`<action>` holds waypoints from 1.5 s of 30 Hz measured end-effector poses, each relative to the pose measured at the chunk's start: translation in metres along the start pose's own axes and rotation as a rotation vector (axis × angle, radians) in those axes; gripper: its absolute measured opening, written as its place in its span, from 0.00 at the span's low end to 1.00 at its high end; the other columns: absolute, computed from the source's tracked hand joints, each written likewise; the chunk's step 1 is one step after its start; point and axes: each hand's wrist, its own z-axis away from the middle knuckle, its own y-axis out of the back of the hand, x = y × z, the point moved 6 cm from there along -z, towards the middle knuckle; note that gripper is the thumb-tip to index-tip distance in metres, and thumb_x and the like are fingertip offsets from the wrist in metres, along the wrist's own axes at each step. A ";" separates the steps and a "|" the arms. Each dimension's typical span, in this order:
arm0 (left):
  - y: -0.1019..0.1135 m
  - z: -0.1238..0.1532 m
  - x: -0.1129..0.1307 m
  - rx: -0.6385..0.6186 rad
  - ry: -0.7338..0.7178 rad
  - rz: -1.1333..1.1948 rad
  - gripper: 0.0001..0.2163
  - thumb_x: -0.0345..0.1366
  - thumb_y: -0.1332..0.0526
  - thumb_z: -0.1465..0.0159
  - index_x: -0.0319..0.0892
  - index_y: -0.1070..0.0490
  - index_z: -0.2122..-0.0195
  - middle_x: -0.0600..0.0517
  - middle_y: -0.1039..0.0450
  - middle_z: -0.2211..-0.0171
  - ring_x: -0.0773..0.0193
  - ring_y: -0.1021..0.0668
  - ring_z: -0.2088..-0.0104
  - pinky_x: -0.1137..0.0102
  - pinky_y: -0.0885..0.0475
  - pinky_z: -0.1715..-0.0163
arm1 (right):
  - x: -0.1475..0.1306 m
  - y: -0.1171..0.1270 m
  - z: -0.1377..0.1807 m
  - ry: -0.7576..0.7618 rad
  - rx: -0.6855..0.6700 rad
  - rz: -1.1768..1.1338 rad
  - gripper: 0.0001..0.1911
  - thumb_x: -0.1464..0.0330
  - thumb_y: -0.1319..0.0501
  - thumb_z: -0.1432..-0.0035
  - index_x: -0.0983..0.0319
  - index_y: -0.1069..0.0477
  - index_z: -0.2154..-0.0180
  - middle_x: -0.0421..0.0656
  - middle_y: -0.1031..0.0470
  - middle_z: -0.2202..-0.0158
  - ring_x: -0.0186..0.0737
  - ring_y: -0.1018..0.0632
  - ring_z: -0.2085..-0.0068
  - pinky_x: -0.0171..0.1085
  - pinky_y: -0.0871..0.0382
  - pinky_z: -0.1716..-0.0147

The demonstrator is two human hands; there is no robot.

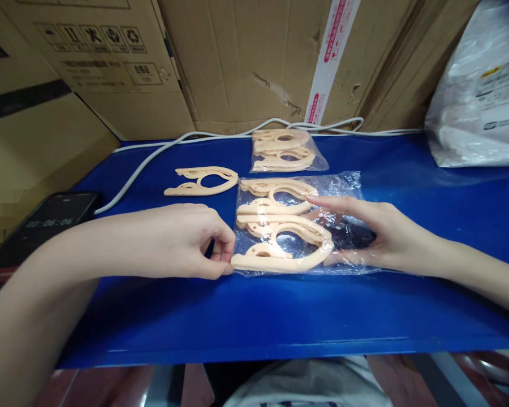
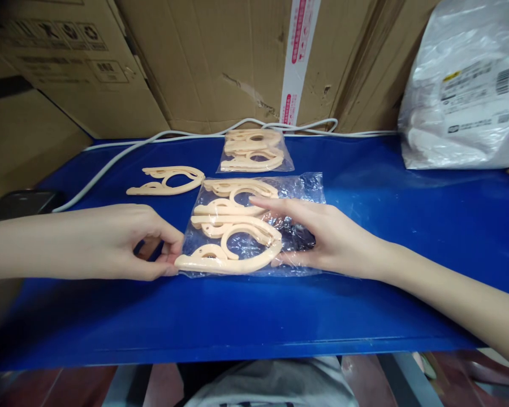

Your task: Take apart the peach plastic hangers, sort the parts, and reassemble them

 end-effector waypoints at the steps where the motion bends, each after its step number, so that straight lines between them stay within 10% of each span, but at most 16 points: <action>1: 0.000 0.000 0.001 0.005 0.008 -0.006 0.07 0.39 0.38 0.40 0.47 0.25 0.74 0.58 0.29 0.81 0.71 0.32 0.82 0.74 0.42 0.84 | -0.001 0.000 0.001 0.013 0.009 0.012 0.40 0.57 0.33 0.43 0.52 0.45 0.33 0.45 0.25 0.44 0.50 0.23 0.45 0.46 0.26 0.49; 23: 0.002 0.002 0.002 0.053 0.008 -0.095 0.06 0.34 0.43 0.41 0.47 0.28 0.73 0.59 0.31 0.81 0.72 0.33 0.82 0.74 0.43 0.83 | -0.003 0.000 0.003 0.045 -0.023 0.155 0.35 0.61 0.39 0.36 0.49 0.49 0.31 0.44 0.26 0.44 0.48 0.21 0.49 0.44 0.23 0.58; 31: 0.029 -0.004 -0.017 0.416 0.105 -0.324 0.10 0.48 0.39 0.40 0.49 0.29 0.63 0.54 0.27 0.74 0.65 0.30 0.78 0.70 0.44 0.80 | -0.003 0.002 0.003 0.067 -0.018 0.179 0.33 0.60 0.40 0.36 0.53 0.46 0.33 0.45 0.24 0.45 0.45 0.21 0.50 0.39 0.25 0.59; 45: 0.029 -0.013 0.001 0.494 -0.018 -0.383 0.07 0.41 0.42 0.39 0.47 0.30 0.62 0.53 0.30 0.71 0.58 0.25 0.65 0.70 0.44 0.73 | -0.004 0.002 0.002 0.100 -0.001 0.173 0.34 0.61 0.39 0.36 0.50 0.48 0.32 0.42 0.26 0.42 0.46 0.22 0.47 0.42 0.23 0.56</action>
